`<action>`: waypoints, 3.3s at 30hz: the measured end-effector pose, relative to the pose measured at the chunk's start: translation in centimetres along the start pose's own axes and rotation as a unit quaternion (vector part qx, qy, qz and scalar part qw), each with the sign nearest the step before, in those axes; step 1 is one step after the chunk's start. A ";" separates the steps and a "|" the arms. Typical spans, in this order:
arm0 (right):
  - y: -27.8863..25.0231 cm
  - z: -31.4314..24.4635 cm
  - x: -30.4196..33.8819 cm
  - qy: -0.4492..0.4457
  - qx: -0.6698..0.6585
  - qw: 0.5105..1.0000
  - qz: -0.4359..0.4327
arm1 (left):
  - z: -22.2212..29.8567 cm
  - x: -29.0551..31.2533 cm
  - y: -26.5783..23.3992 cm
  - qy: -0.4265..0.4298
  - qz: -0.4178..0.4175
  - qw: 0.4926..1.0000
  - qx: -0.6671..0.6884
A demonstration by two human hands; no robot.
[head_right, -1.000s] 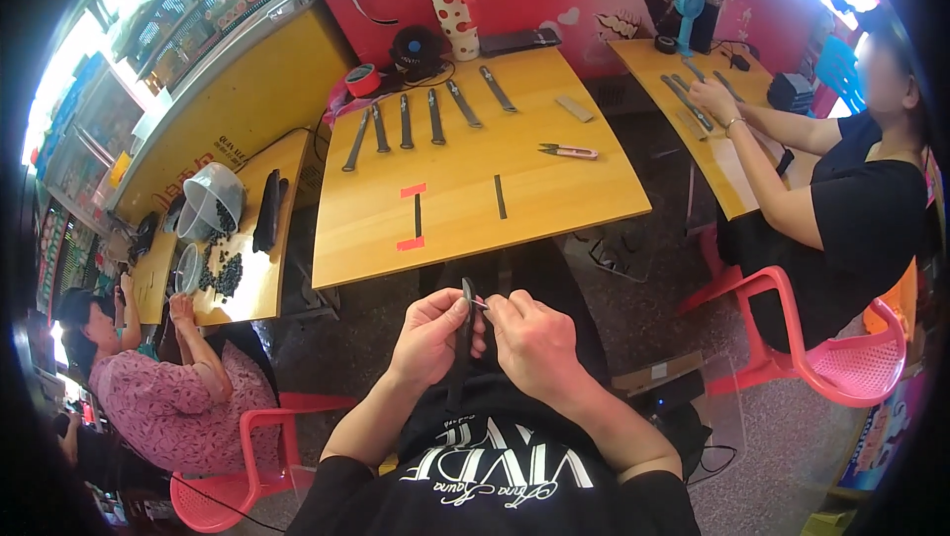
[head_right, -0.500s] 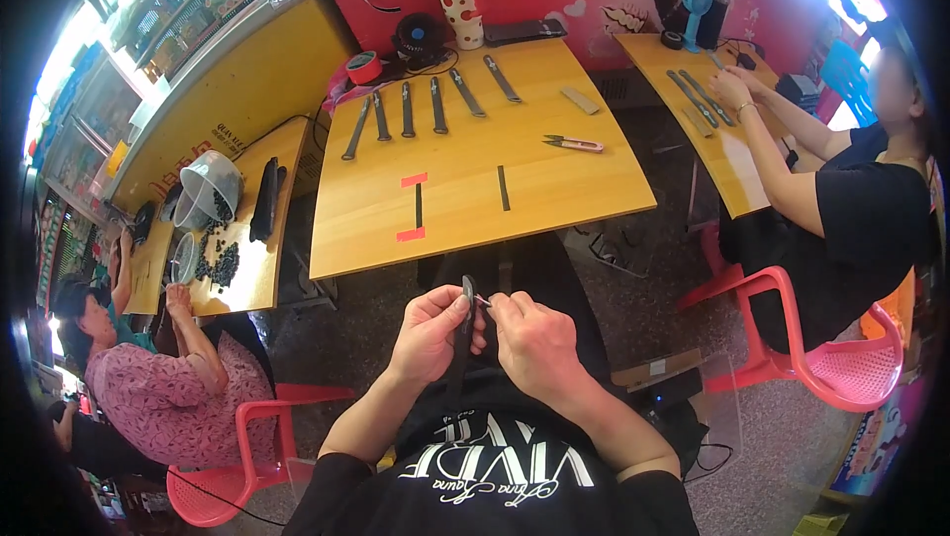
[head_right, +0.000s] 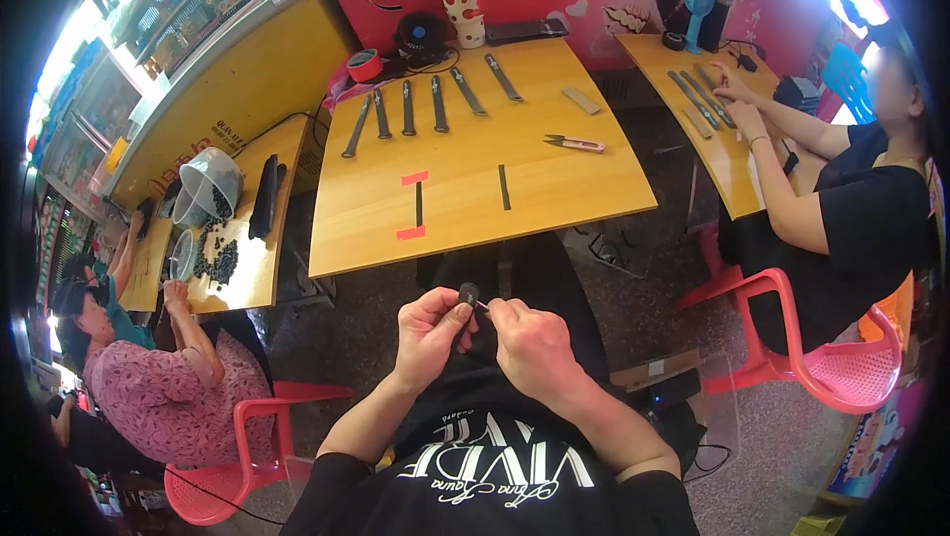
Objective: Assembling plastic buckles and tags onto black elastic straps at a workshop table.
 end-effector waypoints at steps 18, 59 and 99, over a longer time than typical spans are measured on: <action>0.8 0.9 0.2 0.078 -0.217 0.970 -0.074 | 0.8 0.3 -1.4 0.045 -0.081 0.983 -0.162; -2.7 2.3 2.0 0.248 -0.613 0.745 0.094 | 1.4 4.9 -9.0 -0.132 0.053 0.980 -0.136; 2.3 -0.8 0.5 0.199 -0.319 0.924 -0.076 | 0.5 1.9 -2.2 -0.080 0.026 0.996 -0.012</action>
Point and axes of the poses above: each hand's wrist, its own x-axis away from the middle knuckle, its own y-axis out of the palm, z = x × y, the point moved 2 cm from there along -x, towards the middle knuckle, and after that the axes turned 4 degrees about x, right-handed, at the moved point
